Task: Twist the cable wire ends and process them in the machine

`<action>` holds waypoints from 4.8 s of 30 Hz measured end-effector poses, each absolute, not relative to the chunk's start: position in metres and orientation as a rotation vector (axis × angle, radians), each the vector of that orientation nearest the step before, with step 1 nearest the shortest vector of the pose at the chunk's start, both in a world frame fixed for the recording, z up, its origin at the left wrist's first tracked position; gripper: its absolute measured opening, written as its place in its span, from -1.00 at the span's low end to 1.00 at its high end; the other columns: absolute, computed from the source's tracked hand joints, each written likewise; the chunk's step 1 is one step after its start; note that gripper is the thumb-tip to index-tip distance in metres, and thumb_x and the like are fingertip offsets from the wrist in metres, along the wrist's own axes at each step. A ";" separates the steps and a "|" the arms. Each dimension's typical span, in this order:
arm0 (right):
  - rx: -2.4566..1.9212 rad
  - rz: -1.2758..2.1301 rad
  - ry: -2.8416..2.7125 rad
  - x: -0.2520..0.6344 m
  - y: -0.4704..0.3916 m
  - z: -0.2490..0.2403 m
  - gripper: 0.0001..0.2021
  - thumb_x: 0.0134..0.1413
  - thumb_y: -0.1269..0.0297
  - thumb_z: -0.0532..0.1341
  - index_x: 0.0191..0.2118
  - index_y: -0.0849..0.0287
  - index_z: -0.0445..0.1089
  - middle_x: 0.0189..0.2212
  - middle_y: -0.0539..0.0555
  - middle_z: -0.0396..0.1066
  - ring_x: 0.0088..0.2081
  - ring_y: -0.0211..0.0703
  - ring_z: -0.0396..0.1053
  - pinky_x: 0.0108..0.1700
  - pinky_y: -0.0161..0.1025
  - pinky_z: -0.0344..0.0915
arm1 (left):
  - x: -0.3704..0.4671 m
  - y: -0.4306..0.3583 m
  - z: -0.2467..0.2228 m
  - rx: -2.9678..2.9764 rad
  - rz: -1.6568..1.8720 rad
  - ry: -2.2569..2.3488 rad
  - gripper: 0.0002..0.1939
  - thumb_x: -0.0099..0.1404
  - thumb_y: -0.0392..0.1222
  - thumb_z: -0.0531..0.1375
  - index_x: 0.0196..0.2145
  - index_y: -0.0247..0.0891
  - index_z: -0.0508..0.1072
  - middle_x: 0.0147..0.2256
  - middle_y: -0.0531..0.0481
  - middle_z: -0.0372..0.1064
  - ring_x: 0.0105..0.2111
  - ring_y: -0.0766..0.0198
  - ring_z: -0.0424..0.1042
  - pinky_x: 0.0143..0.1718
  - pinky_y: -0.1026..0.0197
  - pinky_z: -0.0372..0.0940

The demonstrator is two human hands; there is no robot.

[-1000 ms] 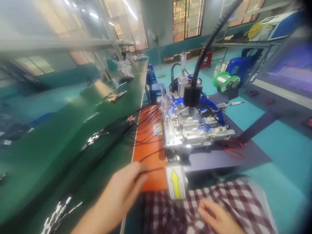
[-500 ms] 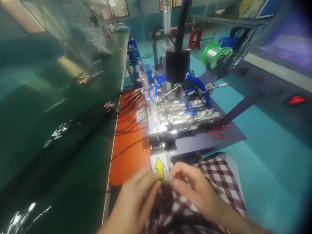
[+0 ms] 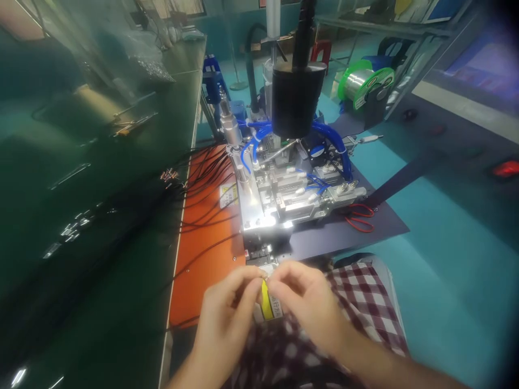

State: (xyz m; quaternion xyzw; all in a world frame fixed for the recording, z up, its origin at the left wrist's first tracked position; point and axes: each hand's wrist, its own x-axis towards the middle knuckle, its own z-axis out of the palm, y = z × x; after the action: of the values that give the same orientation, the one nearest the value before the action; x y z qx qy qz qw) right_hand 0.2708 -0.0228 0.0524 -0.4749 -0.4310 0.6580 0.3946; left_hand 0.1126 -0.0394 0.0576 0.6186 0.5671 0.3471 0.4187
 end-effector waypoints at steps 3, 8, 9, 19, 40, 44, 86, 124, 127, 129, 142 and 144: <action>-1.221 1.564 -1.200 0.270 -0.021 0.048 -0.84 0.08 0.33 0.20 -0.49 0.20 0.33 -0.62 -0.10 0.22 -0.59 -0.37 0.14 -0.51 -0.37 0.18 | 0.112 -0.034 0.055 1.450 0.827 1.414 -0.89 0.29 -0.12 0.14 -0.28 -0.14 0.44 -0.49 0.10 0.39 -0.54 0.33 0.35 -0.58 0.35 0.26; -1.283 1.339 -1.468 0.278 -0.017 0.043 -0.88 0.06 0.42 0.20 -0.48 0.19 0.37 -0.54 -0.05 0.34 -0.46 -0.29 0.29 -0.38 -0.34 0.24 | 0.115 -0.026 0.060 1.372 0.847 1.430 -0.89 0.21 -0.12 0.22 -0.33 -0.16 0.50 -0.43 0.05 0.45 -0.60 0.36 0.31 -0.65 0.35 0.22; -1.292 1.338 -1.482 0.279 -0.015 0.042 -0.90 0.06 0.41 0.21 -0.46 0.19 0.38 -0.52 -0.04 0.36 -0.45 -0.28 0.30 -0.38 -0.34 0.25 | 0.116 -0.024 0.061 1.354 0.859 1.437 -0.89 0.19 -0.12 0.22 -0.35 -0.16 0.50 -0.46 0.06 0.44 -0.62 0.37 0.29 -0.67 0.36 0.20; -1.290 1.301 -1.453 0.278 -0.002 0.047 -0.90 0.09 0.40 0.17 -0.37 0.18 0.43 -0.46 0.00 0.42 -0.43 -0.25 0.32 -0.40 -0.32 0.23 | 0.117 -0.018 0.064 1.023 0.768 1.481 -0.80 0.15 -0.06 0.26 -0.39 -0.26 0.47 -0.56 0.07 0.37 -0.58 0.39 0.29 -0.58 0.41 0.21; -0.897 1.639 -1.563 0.281 0.008 0.045 -0.87 0.21 0.46 0.05 -0.37 0.18 0.24 -0.42 -0.04 0.22 -0.36 -0.27 0.20 -0.27 -0.31 0.19 | 0.109 -0.018 0.065 1.013 0.639 1.357 -0.84 0.10 -0.11 0.28 -0.45 -0.26 0.53 -0.59 0.06 0.36 -0.59 0.40 0.27 -0.57 0.41 0.19; -0.957 1.568 -1.592 0.280 0.010 0.045 -0.87 0.20 0.45 0.07 -0.38 0.17 0.26 -0.44 -0.05 0.24 -0.38 -0.27 0.21 -0.30 -0.31 0.19 | 0.110 -0.019 0.065 1.020 0.660 1.389 -0.81 0.13 -0.08 0.26 -0.46 -0.27 0.50 -0.55 0.05 0.35 -0.57 0.37 0.28 -0.55 0.38 0.20; -1.277 1.624 -1.210 0.259 -0.011 0.045 -0.89 0.13 0.31 0.16 -0.40 0.18 0.31 -0.54 -0.08 0.21 -0.51 -0.32 0.15 -0.46 -0.35 0.14 | 0.112 -0.024 0.062 0.918 0.790 1.397 -0.76 0.20 -0.05 0.24 -0.44 -0.30 0.45 -0.54 0.08 0.29 -0.60 0.46 0.14 -0.56 0.40 0.10; -1.282 1.576 -1.142 0.261 0.005 0.042 -0.88 0.08 0.28 0.21 -0.42 0.20 0.35 -0.57 -0.07 0.31 -0.54 -0.32 0.23 -0.48 -0.34 0.21 | 0.113 0.002 0.061 1.101 0.607 1.480 -0.72 0.18 0.03 0.20 -0.45 -0.27 0.42 -0.53 0.07 0.30 -0.57 0.37 0.24 -0.55 0.35 0.22; -1.248 1.640 -1.114 0.264 0.011 0.041 -0.85 0.10 0.29 0.20 -0.46 0.20 0.32 -0.63 -0.11 0.26 -0.57 -0.33 0.23 -0.49 -0.35 0.20 | 0.112 0.005 0.061 1.167 0.592 1.453 -0.74 0.18 0.00 0.20 -0.46 -0.27 0.43 -0.53 0.06 0.30 -0.55 0.35 0.27 -0.53 0.33 0.23; -1.202 1.709 -1.110 0.267 0.015 0.041 -0.83 0.11 0.29 0.19 -0.48 0.20 0.31 -0.63 -0.11 0.25 -0.59 -0.34 0.22 -0.49 -0.36 0.20 | 0.112 0.008 0.060 1.200 0.589 1.436 -0.75 0.19 -0.02 0.20 -0.46 -0.27 0.44 -0.54 0.07 0.30 -0.54 0.34 0.29 -0.51 0.33 0.22; -1.342 1.596 -1.165 0.270 0.015 0.036 -0.92 0.00 0.33 0.23 -0.43 0.22 0.37 -0.57 -0.05 0.29 -0.53 -0.30 0.19 -0.47 -0.31 0.18 | 0.109 0.019 0.055 1.221 0.630 1.402 -0.78 0.19 -0.06 0.22 -0.44 -0.28 0.46 -0.54 0.08 0.34 -0.52 0.37 0.31 -0.50 0.38 0.18; -1.314 1.603 -1.150 0.268 0.015 0.036 -0.93 -0.01 0.35 0.22 -0.44 0.22 0.36 -0.53 -0.03 0.31 -0.50 -0.28 0.21 -0.43 -0.30 0.19 | 0.108 0.018 0.053 1.224 0.632 1.396 -0.78 0.19 -0.05 0.22 -0.44 -0.28 0.46 -0.54 0.08 0.34 -0.52 0.37 0.30 -0.51 0.38 0.18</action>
State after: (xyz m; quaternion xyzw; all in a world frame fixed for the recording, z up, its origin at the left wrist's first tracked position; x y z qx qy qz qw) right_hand 0.2683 0.0154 0.0357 -0.5136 -0.4495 0.6266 0.3763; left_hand 0.1083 0.0180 0.0533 0.5184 0.5915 0.2677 0.5565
